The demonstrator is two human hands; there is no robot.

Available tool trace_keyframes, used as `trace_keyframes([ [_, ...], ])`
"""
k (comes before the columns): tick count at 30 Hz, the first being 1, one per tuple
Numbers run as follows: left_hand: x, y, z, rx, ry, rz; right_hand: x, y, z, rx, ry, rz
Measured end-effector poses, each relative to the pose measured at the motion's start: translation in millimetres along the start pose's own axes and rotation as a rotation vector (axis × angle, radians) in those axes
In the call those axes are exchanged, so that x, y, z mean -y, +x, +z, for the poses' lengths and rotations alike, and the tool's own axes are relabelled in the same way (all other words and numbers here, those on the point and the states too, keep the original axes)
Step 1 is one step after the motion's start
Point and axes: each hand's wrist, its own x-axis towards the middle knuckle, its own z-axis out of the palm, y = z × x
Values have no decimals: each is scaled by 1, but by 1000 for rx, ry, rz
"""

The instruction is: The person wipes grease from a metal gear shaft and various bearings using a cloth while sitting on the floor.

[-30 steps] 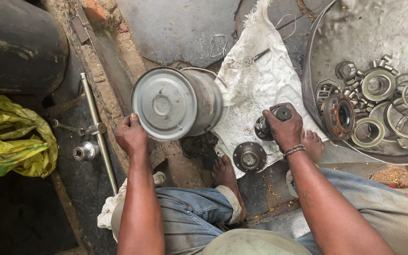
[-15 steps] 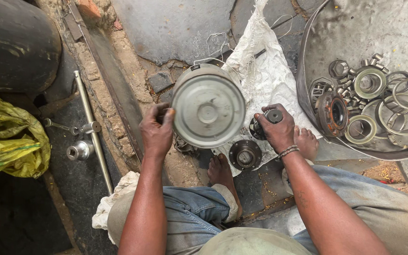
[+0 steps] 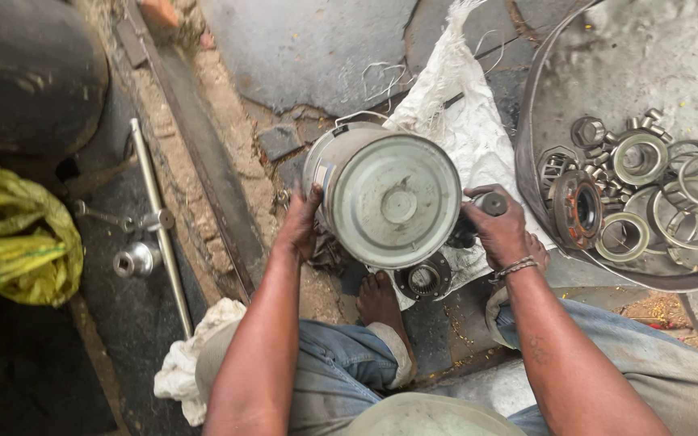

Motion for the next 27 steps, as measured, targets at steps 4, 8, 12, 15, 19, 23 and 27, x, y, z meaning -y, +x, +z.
trace_keyframes([
  [4,13,8,2,-160,13,-59,-6,-2,2,13,-401,-161],
  [8,26,-2,12,-205,96,-229,7,-8,14,68,-405,-68],
  [12,23,-1,10,-269,182,-273,6,-9,29,118,-375,-83],
  [15,40,-9,2,-302,243,-388,-1,-11,36,141,-476,-244],
  [19,34,-11,-4,-536,220,-274,-4,-11,35,91,-350,-103],
  [23,-9,-11,-17,-487,-194,93,24,-15,29,-33,72,8],
  [27,-7,-6,19,-5,86,376,88,-39,39,-84,93,-168],
])
